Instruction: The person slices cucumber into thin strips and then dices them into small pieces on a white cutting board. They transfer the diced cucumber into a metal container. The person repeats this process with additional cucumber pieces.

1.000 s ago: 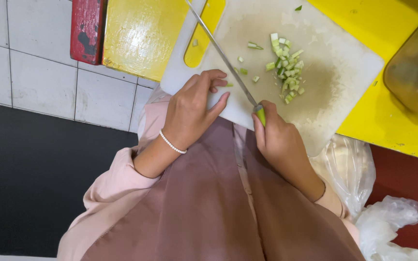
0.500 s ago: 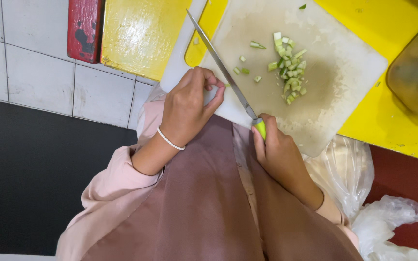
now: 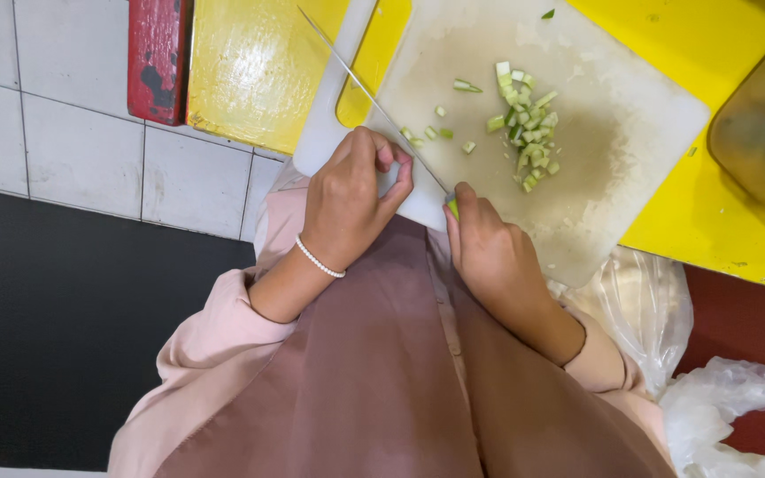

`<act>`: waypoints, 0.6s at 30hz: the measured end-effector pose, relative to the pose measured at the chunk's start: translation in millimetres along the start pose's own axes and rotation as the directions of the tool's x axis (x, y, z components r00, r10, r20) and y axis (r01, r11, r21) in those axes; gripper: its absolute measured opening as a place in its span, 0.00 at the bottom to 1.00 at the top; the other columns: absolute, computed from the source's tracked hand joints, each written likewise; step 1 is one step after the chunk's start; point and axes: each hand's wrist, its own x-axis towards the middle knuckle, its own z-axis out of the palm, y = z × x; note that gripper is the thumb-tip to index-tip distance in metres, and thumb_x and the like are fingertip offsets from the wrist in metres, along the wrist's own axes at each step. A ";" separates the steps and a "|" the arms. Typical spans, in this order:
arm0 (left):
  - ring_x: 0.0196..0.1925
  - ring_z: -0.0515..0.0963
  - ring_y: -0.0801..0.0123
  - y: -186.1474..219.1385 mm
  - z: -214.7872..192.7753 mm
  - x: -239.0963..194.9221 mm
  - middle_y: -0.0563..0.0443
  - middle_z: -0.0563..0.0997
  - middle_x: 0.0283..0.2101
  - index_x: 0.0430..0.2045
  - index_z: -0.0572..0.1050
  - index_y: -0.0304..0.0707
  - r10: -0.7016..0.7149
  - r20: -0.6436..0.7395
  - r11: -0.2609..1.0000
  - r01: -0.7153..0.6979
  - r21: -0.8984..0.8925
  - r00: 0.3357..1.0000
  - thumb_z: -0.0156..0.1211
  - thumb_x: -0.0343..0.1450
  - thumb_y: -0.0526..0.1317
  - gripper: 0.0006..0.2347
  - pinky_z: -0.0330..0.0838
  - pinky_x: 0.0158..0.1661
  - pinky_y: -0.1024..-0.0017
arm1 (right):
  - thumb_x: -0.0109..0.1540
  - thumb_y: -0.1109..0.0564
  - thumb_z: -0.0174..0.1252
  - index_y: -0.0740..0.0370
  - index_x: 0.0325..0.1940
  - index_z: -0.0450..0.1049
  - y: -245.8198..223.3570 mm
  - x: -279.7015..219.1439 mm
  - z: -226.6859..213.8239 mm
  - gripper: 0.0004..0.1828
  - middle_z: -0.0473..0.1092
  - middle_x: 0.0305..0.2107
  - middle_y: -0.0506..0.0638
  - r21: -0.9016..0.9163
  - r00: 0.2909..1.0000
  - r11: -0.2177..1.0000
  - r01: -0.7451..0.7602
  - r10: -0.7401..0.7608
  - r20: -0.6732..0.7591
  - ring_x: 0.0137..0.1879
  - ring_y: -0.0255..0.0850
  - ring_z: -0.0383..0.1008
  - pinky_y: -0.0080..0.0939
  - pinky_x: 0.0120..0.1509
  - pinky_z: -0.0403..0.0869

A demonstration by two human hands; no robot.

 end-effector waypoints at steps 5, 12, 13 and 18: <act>0.26 0.76 0.62 3.4 -0.6 6.0 0.50 0.71 0.20 0.25 0.62 0.38 0.023 0.011 1.000 -0.023 0.009 1.000 0.62 0.65 0.32 0.11 0.72 0.27 0.73 | 0.67 0.51 0.40 0.62 0.51 0.63 12.0 -14.5 4.0 0.15 0.66 0.20 0.56 0.064 0.996 0.994 -0.088 0.088 0.010 0.24 0.57 0.73 0.53 0.27 0.74; 0.28 0.75 0.61 11.5 30.6 29.6 0.51 0.70 0.19 0.27 0.63 0.39 0.172 0.037 0.985 -0.173 0.019 0.984 0.61 0.65 0.35 0.10 0.71 0.28 0.70 | 0.68 0.50 0.36 0.61 0.54 0.56 18.8 -34.8 -10.1 0.16 0.70 0.28 0.65 0.219 0.874 0.848 -0.482 0.447 0.192 0.34 0.65 0.73 0.62 0.36 0.72; 0.28 0.75 0.61 14.8 35.5 31.9 0.51 0.70 0.19 0.27 0.63 0.39 0.180 0.038 0.983 -0.181 0.016 0.983 0.61 0.65 0.35 0.10 0.71 0.28 0.70 | 0.68 0.50 0.36 0.61 0.54 0.56 22.6 -39.3 -8.8 0.16 0.70 0.28 0.65 0.220 0.872 0.845 -0.487 0.453 0.186 0.34 0.65 0.73 0.62 0.36 0.72; 0.30 0.75 0.69 29.5 52.6 40.1 0.53 0.76 0.21 0.32 0.67 0.41 0.295 0.148 0.955 -0.296 -0.013 0.944 0.57 0.68 0.35 0.05 0.71 0.31 0.76 | 0.69 0.48 0.35 0.59 0.53 0.54 44.0 -60.6 0.8 0.15 0.68 0.28 0.65 0.196 0.784 0.759 -0.620 0.590 0.195 0.35 0.68 0.72 0.62 0.38 0.70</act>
